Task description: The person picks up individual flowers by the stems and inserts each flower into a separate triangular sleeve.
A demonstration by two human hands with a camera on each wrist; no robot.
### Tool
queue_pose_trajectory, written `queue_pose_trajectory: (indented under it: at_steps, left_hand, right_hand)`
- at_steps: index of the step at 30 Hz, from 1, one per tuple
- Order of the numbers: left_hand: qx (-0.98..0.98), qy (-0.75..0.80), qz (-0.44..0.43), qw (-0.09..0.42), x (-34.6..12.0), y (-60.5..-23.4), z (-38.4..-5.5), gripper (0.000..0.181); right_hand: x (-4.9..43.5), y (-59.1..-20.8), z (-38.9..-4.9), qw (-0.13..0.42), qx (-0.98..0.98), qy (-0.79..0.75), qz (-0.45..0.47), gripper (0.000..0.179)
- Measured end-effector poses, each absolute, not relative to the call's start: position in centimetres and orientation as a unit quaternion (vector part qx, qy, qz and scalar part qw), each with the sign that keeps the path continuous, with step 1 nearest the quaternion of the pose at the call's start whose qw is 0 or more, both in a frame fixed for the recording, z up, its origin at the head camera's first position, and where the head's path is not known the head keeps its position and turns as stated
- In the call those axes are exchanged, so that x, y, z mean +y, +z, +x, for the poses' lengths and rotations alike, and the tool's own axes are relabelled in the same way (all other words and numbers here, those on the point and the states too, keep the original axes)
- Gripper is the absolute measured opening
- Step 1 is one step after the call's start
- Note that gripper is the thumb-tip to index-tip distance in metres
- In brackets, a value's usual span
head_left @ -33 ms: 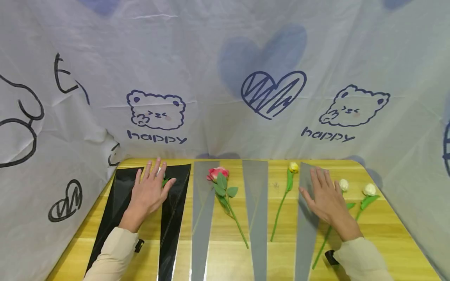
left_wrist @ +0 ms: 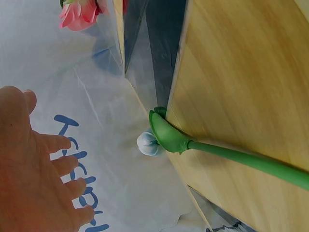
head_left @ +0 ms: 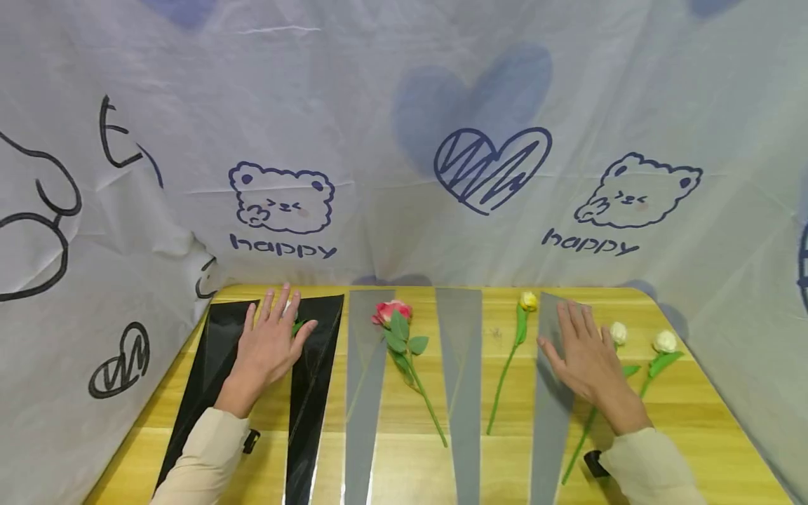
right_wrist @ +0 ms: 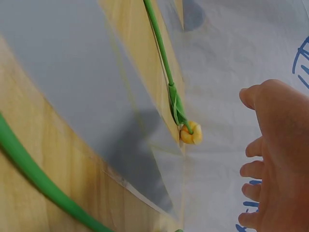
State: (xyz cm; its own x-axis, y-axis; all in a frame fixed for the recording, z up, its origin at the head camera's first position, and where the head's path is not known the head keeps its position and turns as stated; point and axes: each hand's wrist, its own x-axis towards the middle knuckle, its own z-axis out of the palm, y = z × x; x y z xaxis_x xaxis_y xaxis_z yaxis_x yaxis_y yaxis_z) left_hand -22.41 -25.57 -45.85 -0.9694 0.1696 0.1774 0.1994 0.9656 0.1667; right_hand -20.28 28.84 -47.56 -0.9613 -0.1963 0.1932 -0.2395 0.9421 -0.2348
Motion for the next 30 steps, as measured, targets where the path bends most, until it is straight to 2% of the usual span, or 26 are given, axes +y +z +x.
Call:
queue_pose_trajectory:
  at_steps: [9,16,18,26,30]
  left_hand:
    - [-0.988,-0.110,-0.077,0.074,-26.6,-45.3,-21.9,0.078]
    - [-0.981,-0.174,0.003,0.084,-31.5,-44.5,-21.5,0.067]
    - [-0.979,-0.192,0.029,0.064,-33.3,-44.2,-21.9,0.064]
    - [-0.974,-0.179,0.119,-0.078,-37.6,-45.4,-22.6,0.061]
    - [-0.964,-0.180,0.165,-0.105,-38.0,-46.6,-22.7,0.064]
  right_hand:
    - [28.5,-47.3,-20.5,0.084,-0.980,0.141,0.113,0.081]
    - [27.3,-47.5,-20.4,0.102,-0.968,0.211,0.093,0.074]
    - [26.5,-47.3,-20.3,0.103,-0.962,0.242,0.074,0.068]
    - [22.7,-47.0,-20.3,0.086,-0.946,0.313,0.018,0.047]
    - [21.3,-47.5,-20.5,0.061,-0.949,0.309,0.004,0.045]
